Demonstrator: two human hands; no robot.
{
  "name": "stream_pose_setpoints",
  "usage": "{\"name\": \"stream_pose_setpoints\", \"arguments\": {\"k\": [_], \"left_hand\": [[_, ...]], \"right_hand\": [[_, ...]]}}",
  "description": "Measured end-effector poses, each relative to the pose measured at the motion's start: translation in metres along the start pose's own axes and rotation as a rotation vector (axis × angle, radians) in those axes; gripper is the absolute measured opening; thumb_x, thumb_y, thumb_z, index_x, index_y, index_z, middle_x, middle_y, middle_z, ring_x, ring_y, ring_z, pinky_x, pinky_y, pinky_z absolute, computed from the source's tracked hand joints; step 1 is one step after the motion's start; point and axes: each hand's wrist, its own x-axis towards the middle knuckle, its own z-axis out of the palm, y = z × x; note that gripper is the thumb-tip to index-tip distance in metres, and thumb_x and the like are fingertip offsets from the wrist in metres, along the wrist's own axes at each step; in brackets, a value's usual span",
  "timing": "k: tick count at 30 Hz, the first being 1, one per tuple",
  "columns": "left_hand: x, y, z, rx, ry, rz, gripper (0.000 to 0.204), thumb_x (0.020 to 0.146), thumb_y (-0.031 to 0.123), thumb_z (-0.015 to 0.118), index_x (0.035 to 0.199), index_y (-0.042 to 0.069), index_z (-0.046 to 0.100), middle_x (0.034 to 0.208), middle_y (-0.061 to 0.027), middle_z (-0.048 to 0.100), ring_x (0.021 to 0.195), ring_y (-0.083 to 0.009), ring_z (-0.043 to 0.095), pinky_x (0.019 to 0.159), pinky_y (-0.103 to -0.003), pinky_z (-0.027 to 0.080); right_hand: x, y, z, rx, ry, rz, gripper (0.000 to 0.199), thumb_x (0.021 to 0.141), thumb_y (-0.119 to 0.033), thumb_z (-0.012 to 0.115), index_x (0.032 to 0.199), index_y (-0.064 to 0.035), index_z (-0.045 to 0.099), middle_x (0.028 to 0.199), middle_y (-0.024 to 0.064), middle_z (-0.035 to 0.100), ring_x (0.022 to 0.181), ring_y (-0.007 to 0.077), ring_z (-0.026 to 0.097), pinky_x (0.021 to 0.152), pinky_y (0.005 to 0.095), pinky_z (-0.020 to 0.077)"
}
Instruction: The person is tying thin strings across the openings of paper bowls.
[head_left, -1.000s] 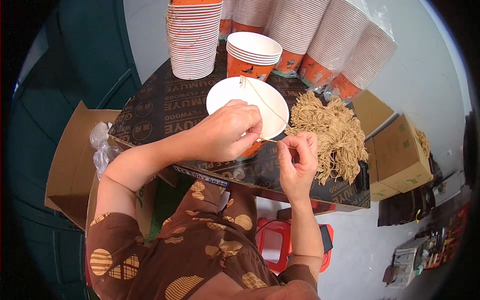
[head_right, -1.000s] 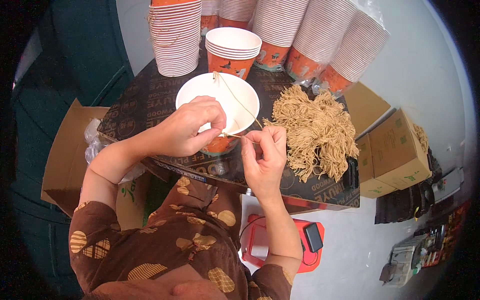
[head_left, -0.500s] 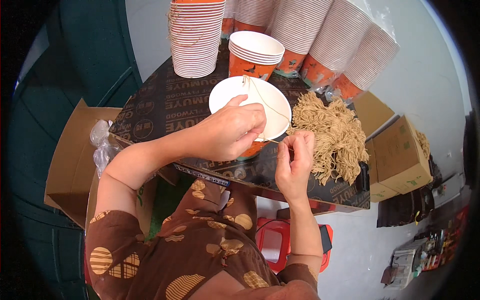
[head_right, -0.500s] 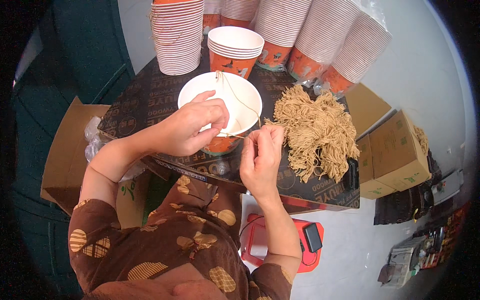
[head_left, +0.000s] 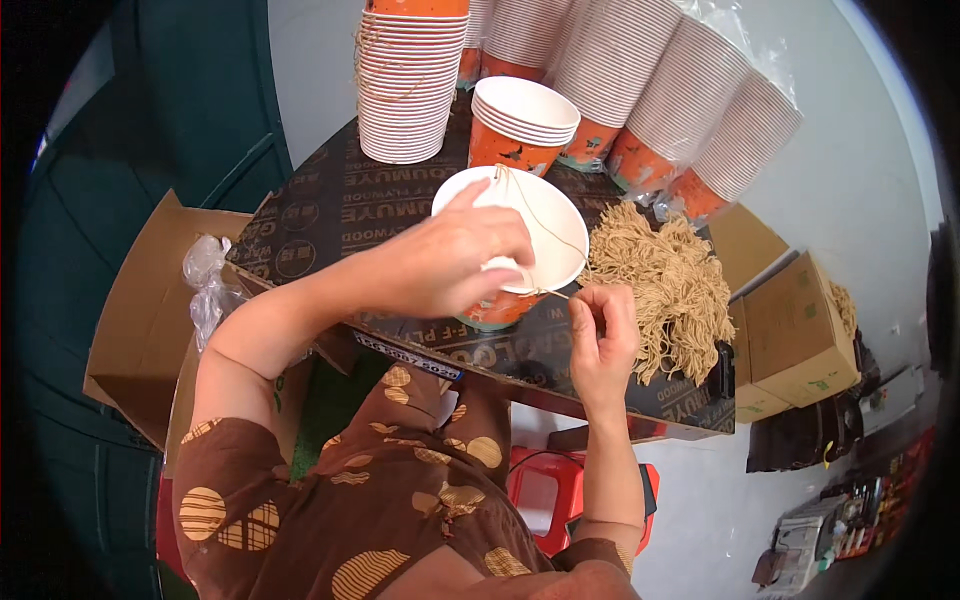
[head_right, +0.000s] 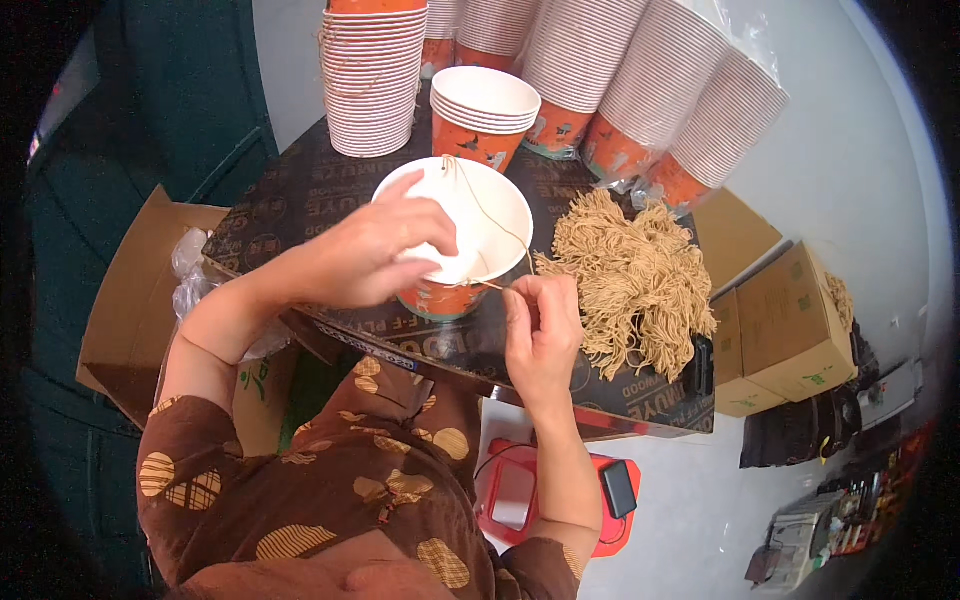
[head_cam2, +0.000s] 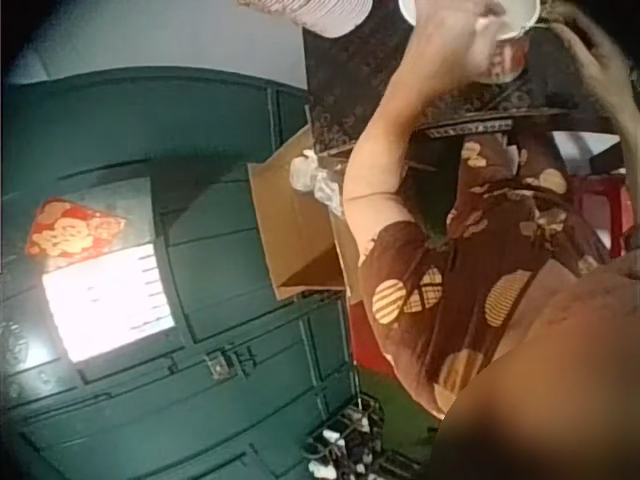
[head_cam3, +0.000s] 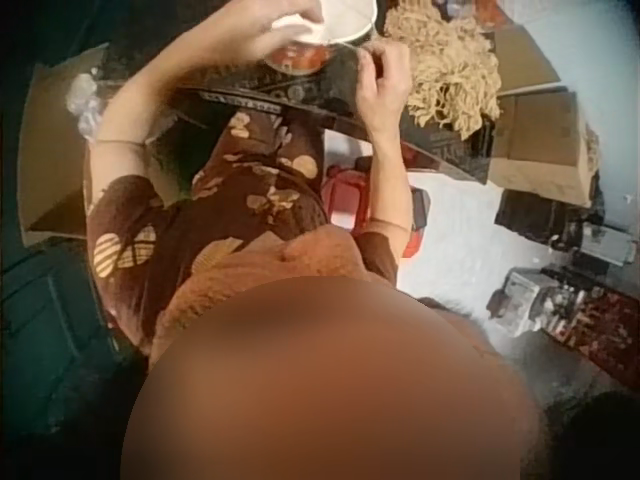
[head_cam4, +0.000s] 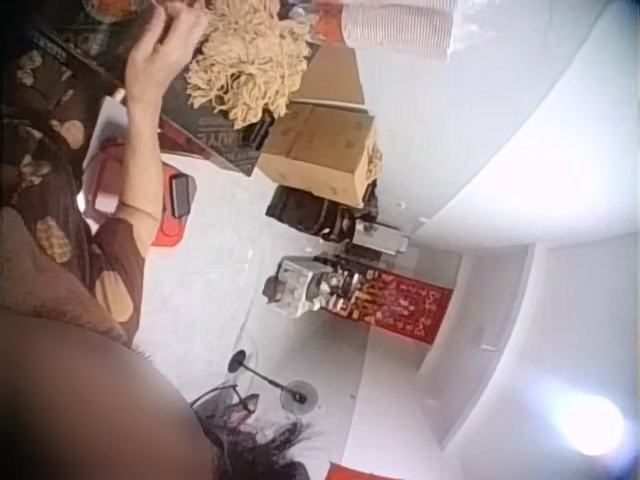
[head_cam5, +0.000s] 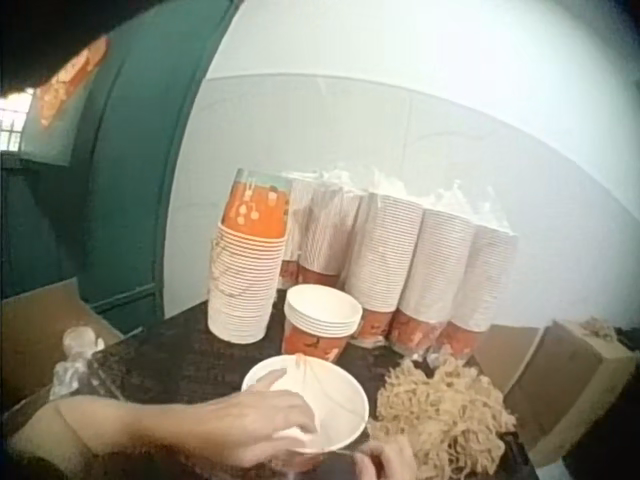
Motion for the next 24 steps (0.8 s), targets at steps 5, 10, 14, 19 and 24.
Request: {"name": "stream_pose_setpoints", "arguments": {"k": [5, 10, 14, 19, 24], "left_hand": [[-0.004, -0.033, -0.031, 0.050, 0.212, -0.190, 0.012, 0.091, 0.001, 0.054, 0.098, -0.004, 0.062, 0.093, -0.0121, 0.063, 0.087, -0.0234, 0.062, 0.079, -0.033, 0.050], [0.007, -0.074, -0.050, -0.204, 0.093, -0.699, 0.021, 0.096, 0.011, 0.056, 0.103, -0.003, 0.069, 0.085, -0.0062, 0.068, 0.072, -0.0115, 0.060, 0.065, -0.026, 0.052], [0.019, -0.110, -0.042, -0.531, 0.015, -0.846, 0.023, 0.093, 0.015, 0.060, 0.089, -0.005, 0.070, 0.079, -0.0080, 0.067, 0.061, -0.0105, 0.059, 0.049, -0.024, 0.051], [0.026, -0.098, -0.058, -0.373, -0.231, -1.046, 0.044, 0.085, 0.035, 0.067, 0.075, -0.007, 0.066, 0.059, -0.0111, 0.062, 0.041, -0.0162, 0.059, 0.035, -0.029, 0.052], [0.000, -0.058, -0.054, -0.417, -0.300, -1.137, 0.037, 0.091, 0.028, 0.061, 0.069, -0.003, 0.063, 0.057, -0.0086, 0.063, 0.039, -0.0137, 0.057, 0.036, -0.027, 0.049]], "right_hand": [[-0.018, 0.003, -0.017, -0.108, 0.046, 0.014, 0.016, 0.088, 0.003, 0.063, 0.104, 0.0008, 0.064, 0.106, 0.0114, 0.054, 0.082, 0.0163, 0.054, 0.068, 0.0274, 0.0468], [-0.055, 0.028, -0.041, -0.105, 0.006, 0.134, 0.008, 0.090, 0.002, 0.059, 0.096, 0.0023, 0.064, 0.094, 0.0114, 0.060, 0.082, 0.0212, 0.058, 0.073, 0.0311, 0.0472], [-0.086, 0.059, -0.056, -0.027, 0.006, 0.349, 0.012, 0.092, -0.002, 0.058, 0.085, 0.0044, 0.064, 0.086, 0.0115, 0.064, 0.083, 0.0229, 0.060, 0.077, 0.0331, 0.0479], [-0.092, 0.070, -0.068, 0.234, 0.099, 0.478, 0.023, 0.102, -0.012, 0.056, 0.087, 0.0024, 0.065, 0.078, 0.0004, 0.055, 0.059, 0.0050, 0.044, 0.053, 0.0215, 0.0341], [-0.095, 0.067, -0.068, 0.134, 0.085, 0.427, 0.020, 0.098, -0.006, 0.057, 0.082, 0.0035, 0.065, 0.082, 0.0043, 0.059, 0.068, 0.0092, 0.050, 0.061, 0.0241, 0.0390]]}}
